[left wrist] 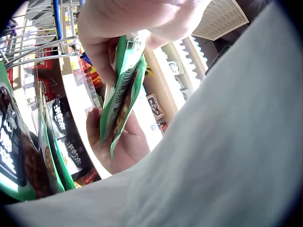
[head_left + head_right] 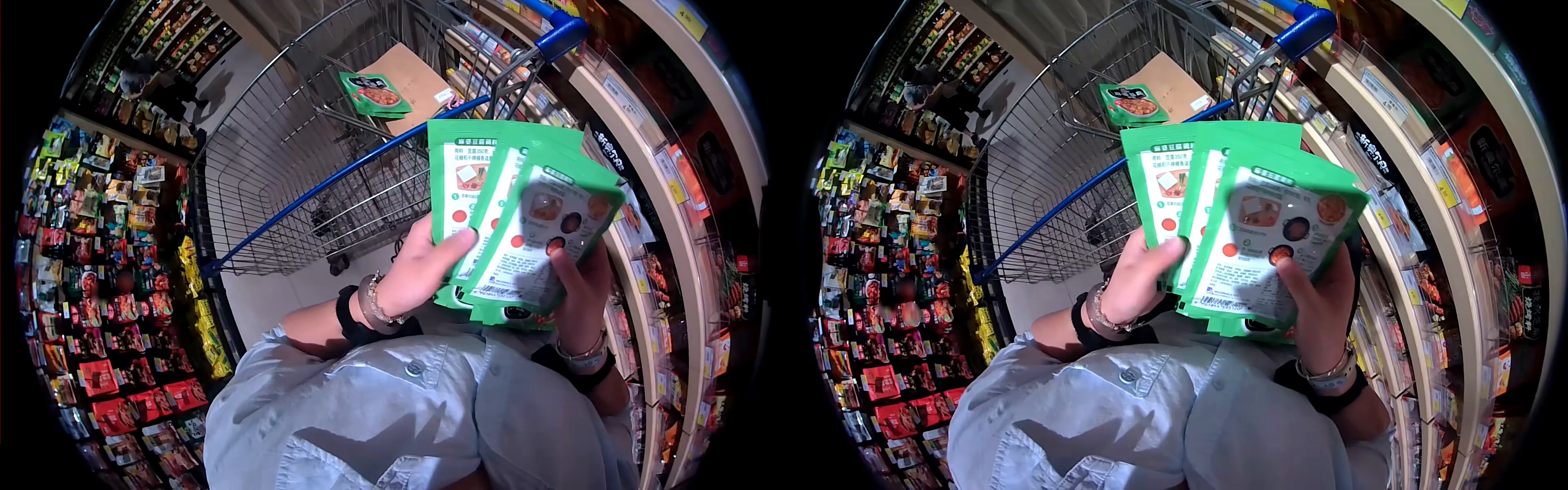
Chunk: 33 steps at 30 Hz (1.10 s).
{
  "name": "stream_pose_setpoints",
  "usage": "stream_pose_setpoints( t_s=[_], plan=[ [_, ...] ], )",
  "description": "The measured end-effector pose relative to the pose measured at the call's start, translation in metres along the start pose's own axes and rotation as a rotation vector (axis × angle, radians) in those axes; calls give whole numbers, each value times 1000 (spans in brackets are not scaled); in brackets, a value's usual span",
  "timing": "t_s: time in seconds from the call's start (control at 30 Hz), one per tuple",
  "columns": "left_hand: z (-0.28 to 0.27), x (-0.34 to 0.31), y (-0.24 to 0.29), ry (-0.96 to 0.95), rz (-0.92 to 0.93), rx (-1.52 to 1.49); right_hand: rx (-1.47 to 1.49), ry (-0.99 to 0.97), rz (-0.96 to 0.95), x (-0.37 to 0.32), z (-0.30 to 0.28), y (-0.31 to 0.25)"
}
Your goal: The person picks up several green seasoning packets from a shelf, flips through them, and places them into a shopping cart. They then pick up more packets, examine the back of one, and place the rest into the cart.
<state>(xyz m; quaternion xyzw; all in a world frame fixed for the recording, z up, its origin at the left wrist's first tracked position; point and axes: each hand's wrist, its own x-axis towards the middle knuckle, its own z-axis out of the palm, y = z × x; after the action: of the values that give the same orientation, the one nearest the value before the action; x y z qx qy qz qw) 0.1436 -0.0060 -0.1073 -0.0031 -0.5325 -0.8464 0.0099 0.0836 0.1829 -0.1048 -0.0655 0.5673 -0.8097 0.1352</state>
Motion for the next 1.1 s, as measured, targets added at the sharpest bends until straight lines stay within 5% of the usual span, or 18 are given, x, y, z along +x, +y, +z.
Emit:
stream_pose_setpoints(
  t_s=[0.03, 0.17, 0.23, 0.3, 0.43, 0.53, 0.6, 0.63, 0.7, 0.83, 0.97, 1.03, 1.1],
  plan=[
    [1, 0, 1, 1, -72, -136, -4, -40, 15, 1, 2, -1],
    [17, 0, -2, -111, -57, 182, -261, -71, -27, 3, 12, 2],
    [16, 5, 1, -103, -126, 169, -246, 73, -215, 6, 16, 10],
    [13, 13, -1, -118, -59, 126, -56, -74, 20, 9, 10, -6],
    [16, 25, 10, -185, 62, 254, -247, -340, 173, 18, -7, -29],
    [-29, 51, 47, -117, 189, 531, -672, -87, -199, 16, -26, -42],
    [-66, 65, 78, 55, 268, 766, -1118, 50, -682, 17, -46, -44],
    [-85, 70, 92, 166, 255, 830, -1010, 90, -794, 14, -52, -32],
    [-133, 80, 123, 284, 210, 1041, -1399, -25, -761, -7, -63, -19],
    [-198, 100, 176, 454, 36, 1106, -1522, -237, -634, -45, -84, 40],
    [-215, 149, 171, 441, -164, 1245, -1442, -229, -503, -54, -69, 45],
    [-205, 183, 154, 307, -397, 1485, -1403, -278, -378, -50, -61, 29],
    [-185, 193, 130, 20, -401, 1906, -1392, -318, -343, -40, -58, 13]
  ],
)
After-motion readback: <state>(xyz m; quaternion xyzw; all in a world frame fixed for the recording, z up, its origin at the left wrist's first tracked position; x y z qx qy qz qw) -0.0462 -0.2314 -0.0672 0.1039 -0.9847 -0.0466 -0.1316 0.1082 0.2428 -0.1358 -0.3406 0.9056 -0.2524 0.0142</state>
